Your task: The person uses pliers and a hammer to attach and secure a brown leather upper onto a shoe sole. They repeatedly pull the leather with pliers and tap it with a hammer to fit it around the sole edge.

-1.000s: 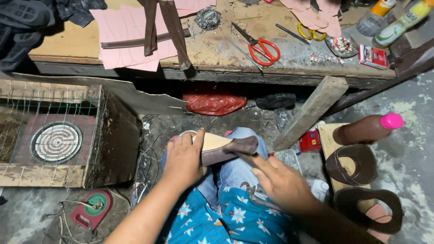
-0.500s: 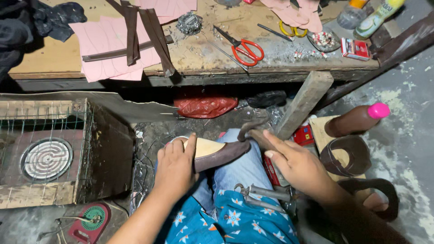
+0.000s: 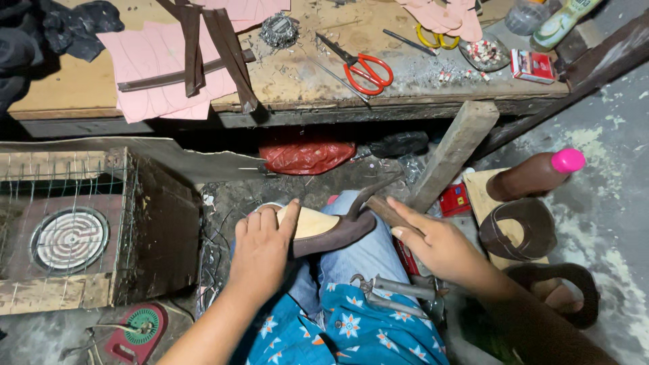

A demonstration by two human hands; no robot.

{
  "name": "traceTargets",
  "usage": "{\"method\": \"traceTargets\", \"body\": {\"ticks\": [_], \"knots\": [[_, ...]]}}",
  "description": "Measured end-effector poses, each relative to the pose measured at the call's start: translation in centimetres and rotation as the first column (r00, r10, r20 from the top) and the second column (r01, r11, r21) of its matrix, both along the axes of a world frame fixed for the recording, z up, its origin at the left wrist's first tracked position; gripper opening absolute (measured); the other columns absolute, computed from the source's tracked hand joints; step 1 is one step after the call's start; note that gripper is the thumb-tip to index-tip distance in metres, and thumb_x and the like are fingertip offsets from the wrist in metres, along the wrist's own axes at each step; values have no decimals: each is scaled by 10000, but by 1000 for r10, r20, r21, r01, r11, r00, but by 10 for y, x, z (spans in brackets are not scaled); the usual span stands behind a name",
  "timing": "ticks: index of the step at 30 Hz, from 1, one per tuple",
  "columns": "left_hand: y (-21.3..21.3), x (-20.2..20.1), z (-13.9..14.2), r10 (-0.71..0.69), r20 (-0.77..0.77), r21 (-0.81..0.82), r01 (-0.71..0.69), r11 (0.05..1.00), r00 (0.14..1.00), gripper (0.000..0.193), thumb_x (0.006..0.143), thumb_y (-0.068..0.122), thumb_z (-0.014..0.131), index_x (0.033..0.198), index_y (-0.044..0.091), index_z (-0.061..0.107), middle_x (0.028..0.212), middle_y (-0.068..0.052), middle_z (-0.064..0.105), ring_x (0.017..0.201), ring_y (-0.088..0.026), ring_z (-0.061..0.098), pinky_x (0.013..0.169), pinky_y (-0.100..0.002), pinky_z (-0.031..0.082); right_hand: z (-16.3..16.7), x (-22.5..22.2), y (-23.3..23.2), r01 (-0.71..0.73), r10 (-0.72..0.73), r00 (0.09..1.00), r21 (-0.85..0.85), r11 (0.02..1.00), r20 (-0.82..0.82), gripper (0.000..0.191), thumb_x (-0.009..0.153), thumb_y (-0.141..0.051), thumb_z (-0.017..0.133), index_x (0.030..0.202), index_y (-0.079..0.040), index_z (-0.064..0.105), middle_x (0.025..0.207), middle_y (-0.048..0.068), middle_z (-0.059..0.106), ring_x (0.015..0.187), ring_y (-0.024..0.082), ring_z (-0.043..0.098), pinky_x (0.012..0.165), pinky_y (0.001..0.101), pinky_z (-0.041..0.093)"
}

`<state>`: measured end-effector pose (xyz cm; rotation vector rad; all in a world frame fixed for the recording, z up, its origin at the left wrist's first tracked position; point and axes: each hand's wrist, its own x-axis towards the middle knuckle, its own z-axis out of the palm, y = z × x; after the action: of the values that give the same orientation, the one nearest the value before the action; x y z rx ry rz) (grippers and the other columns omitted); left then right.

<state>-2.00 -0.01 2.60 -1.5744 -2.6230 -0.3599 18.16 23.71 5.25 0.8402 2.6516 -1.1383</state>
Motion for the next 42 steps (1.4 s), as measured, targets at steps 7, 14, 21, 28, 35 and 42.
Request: {"method": "traceTargets", "body": {"ticks": [7, 14, 21, 28, 35, 42], "knots": [[0, 0, -4, -42, -67, -17, 41, 999, 997, 690, 808, 92, 608, 1486, 95, 474, 1058, -160, 582, 1028, -331, 549, 886, -460, 414, -13, 11, 13, -112, 204, 899, 248, 962, -387, 589, 995, -270, 625, 1554, -181, 464, 996, 139, 691, 871, 166, 674, 737, 281, 521], [2, 1, -3, -37, -42, -20, 37, 999, 998, 718, 767, 104, 594, 1475, 102, 474, 1056, -166, 586, 1044, -330, 552, 878, -460, 410, -17, 9, 16, 250, -243, 968, -403, 881, 69, 661, 920, -272, 631, 1552, -323, 443, 671, 2, 545, 488, 85, 507, 474, 266, 463], [1, -1, -3, -57, -18, -78, 55, 995, 998, 652, 835, 107, 566, 1480, 116, 479, 995, -133, 582, 989, -320, 560, 870, -456, 413, -32, 10, 14, 202, -277, 954, -439, 875, -113, 676, 933, -224, 622, 1570, -263, 401, 724, -3, 608, 507, 75, 523, 474, 248, 464], [-1, -2, -5, -76, -105, 28, 80, 996, 992, 638, 821, 99, 572, 1455, 114, 508, 989, -133, 579, 985, -313, 559, 874, -448, 416, -31, -1, 25, 286, -285, 955, -515, 808, 83, 659, 933, -233, 593, 1560, -293, 397, 734, 13, 624, 494, 106, 545, 465, 275, 470], [3, 1, 3, -34, 13, -25, 34, 999, 999, 732, 734, 106, 612, 1455, 103, 484, 983, -146, 580, 989, -333, 554, 847, -456, 407, -10, 10, 2, 287, -309, 947, -202, 936, -88, 669, 946, -241, 662, 1586, -279, 470, 804, 183, 672, 646, 176, 605, 627, 324, 548], [8, -1, 11, 23, 169, -162, 5, 987, 985, 1073, 565, 175, 860, 1535, 134, 404, 1130, -161, 562, 1076, -349, 525, 870, -475, 391, -24, 40, -2, 201, -148, 950, 175, 964, -277, 542, 915, -197, 683, 1441, -135, 568, 1261, 225, 697, 1119, 318, 710, 918, 366, 530]]}}
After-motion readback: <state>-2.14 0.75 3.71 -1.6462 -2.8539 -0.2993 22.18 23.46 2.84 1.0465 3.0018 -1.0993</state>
